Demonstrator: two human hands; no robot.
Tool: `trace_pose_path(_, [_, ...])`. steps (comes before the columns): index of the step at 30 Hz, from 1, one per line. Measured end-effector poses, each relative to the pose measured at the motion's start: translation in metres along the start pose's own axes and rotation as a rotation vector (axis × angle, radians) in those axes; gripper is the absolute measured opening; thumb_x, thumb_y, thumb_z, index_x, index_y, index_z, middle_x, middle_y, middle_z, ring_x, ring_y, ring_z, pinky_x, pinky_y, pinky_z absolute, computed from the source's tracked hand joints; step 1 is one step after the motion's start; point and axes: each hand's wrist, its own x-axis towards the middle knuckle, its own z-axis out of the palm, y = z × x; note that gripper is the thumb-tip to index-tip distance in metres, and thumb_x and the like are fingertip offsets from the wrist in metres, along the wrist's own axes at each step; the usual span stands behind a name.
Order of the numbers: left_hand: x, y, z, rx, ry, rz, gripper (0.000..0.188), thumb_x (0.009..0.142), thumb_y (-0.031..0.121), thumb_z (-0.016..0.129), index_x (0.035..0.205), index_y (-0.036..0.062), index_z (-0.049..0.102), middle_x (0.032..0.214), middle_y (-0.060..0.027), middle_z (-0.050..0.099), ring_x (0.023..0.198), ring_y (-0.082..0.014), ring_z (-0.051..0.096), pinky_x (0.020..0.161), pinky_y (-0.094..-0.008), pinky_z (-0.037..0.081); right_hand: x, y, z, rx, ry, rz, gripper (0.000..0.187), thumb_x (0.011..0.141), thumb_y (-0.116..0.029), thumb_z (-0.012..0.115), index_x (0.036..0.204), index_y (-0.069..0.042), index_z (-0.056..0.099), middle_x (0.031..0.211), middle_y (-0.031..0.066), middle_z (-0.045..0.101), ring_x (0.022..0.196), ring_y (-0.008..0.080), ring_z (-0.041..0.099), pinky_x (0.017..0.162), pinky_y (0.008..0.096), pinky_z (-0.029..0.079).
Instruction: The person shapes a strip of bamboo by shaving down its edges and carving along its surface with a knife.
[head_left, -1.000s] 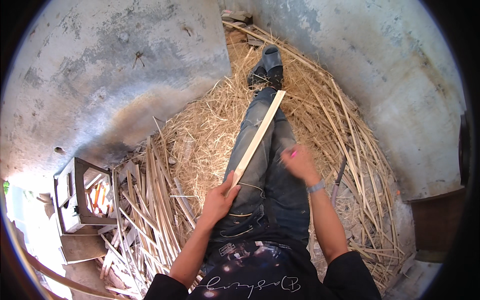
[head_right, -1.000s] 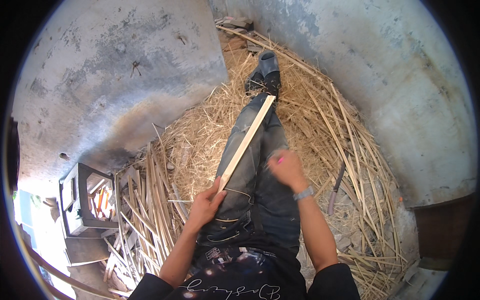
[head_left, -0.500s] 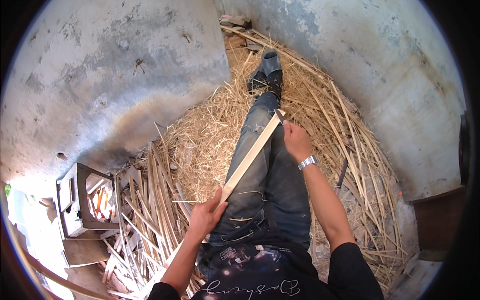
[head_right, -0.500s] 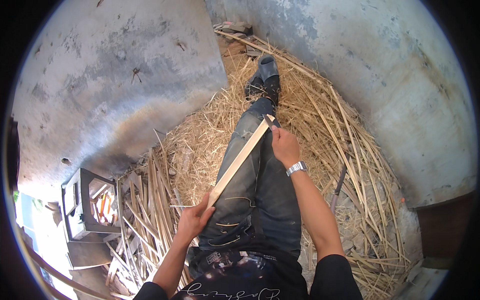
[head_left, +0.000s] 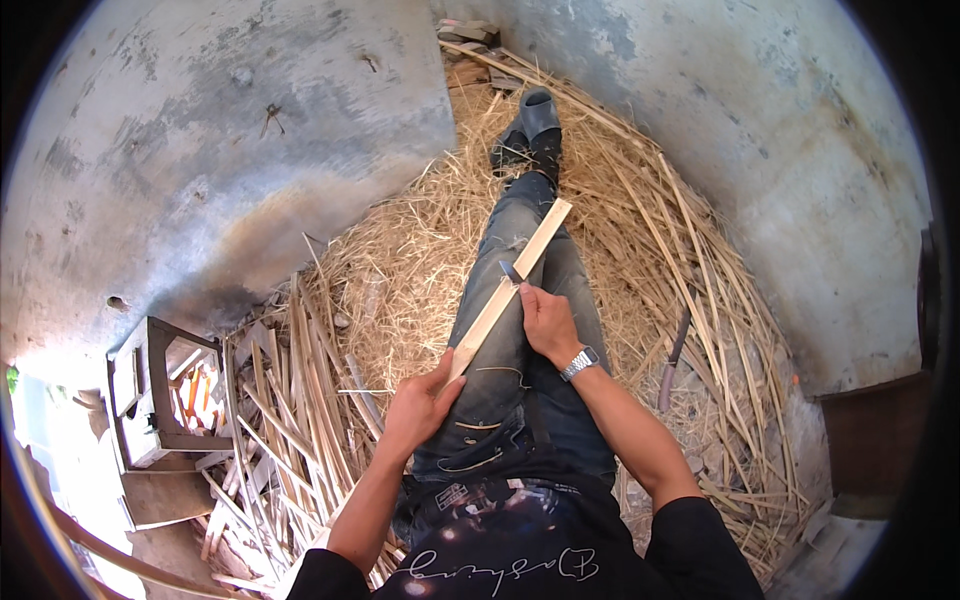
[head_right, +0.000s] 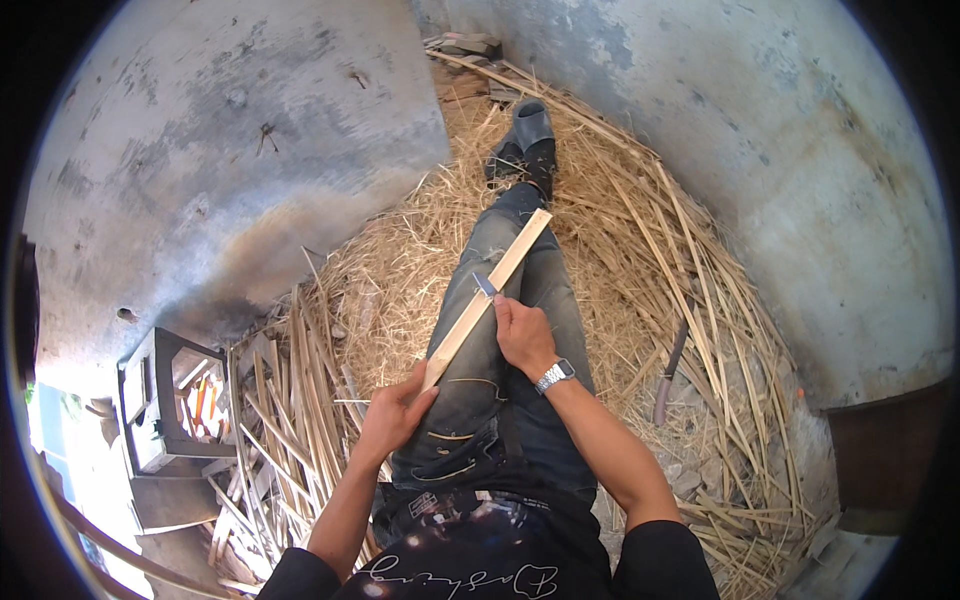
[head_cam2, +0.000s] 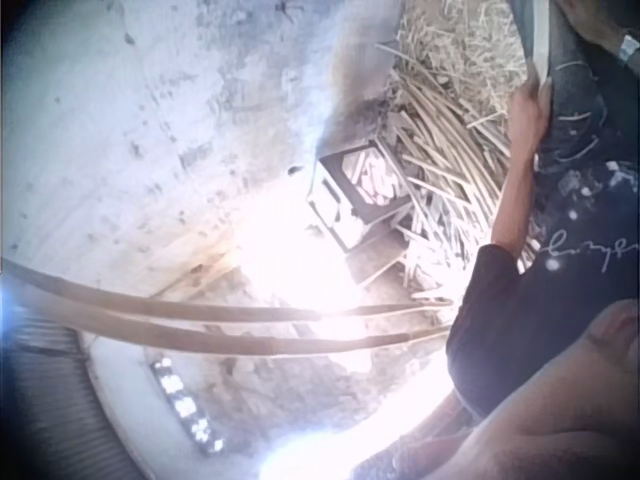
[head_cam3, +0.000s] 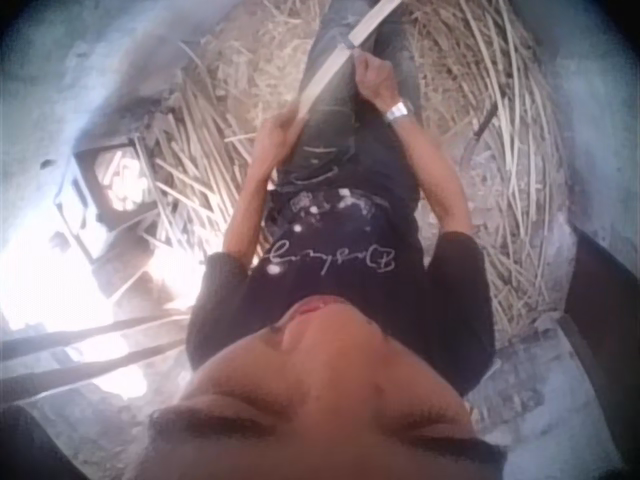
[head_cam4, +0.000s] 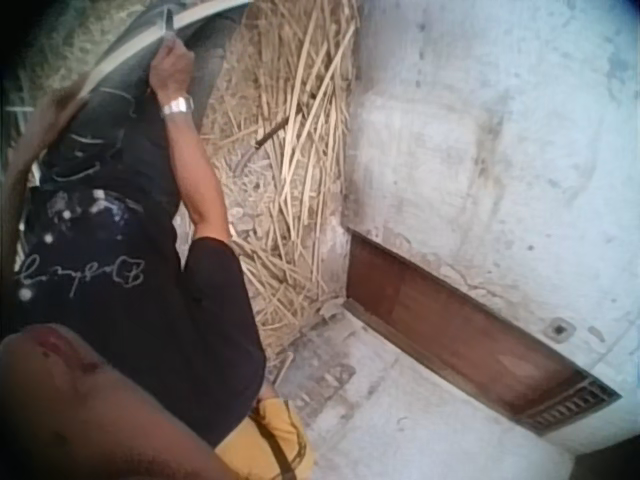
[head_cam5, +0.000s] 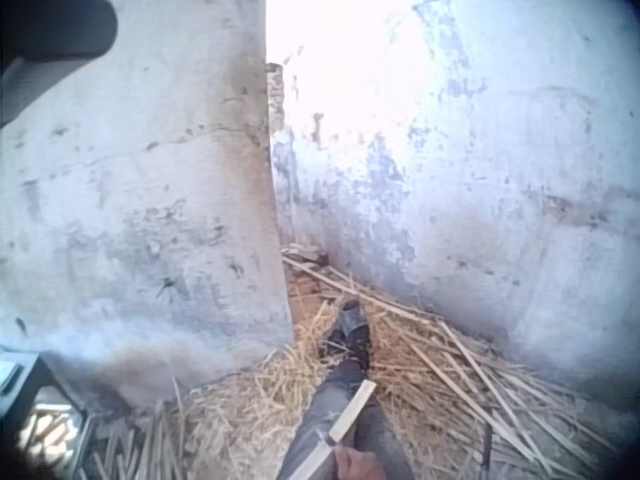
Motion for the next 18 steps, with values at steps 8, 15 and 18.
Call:
trace_pose_path(8, [0.022, -0.002, 0.017, -0.09, 0.028, 0.06, 0.054, 0.096, 0.039, 0.069, 0.141, 0.011, 0.061, 0.108, -0.0286, 0.071, 0.104, -0.0429, 0.07, 0.091, -0.0434, 0.054, -0.031, -0.011, -0.001, 0.072, -0.178, -0.116, 0.049, 0.107, -0.036, 0.048, 0.082, 0.002, 0.067, 0.071, 0.0295, 0.061, 0.069, 0.0497, 0.062, 0.06, 0.0512, 0.047])
trace_pose_path(15, [0.033, 0.0, 0.023, -0.192, -0.03, 0.018, 0.055, 0.093, 0.041, 0.073, 0.141, 0.0149, 0.062, 0.113, -0.0277, 0.071, 0.106, -0.0386, 0.071, 0.092, -0.0405, 0.054, -0.045, 0.002, -0.004, 0.18, -0.186, -0.025, 0.052, 0.108, -0.037, 0.048, 0.076, 0.003, 0.061, 0.055, 0.0187, 0.051, 0.045, 0.0284, 0.052, 0.047, 0.0416, 0.038])
trace_pose_path(18, [0.031, -0.006, 0.023, -0.163, 0.008, 0.024, 0.056, 0.093, 0.042, 0.073, 0.141, 0.016, 0.063, 0.106, -0.0275, 0.072, 0.1, -0.0388, 0.073, 0.086, -0.0409, 0.055, -0.034, 0.004, -0.018, 1.076, -0.557, 0.555, 0.046, 0.107, -0.04, 0.052, 0.072, -0.01, 0.055, 0.054, -0.0075, 0.037, 0.039, 0.0084, 0.032, 0.038, 0.0242, 0.021])
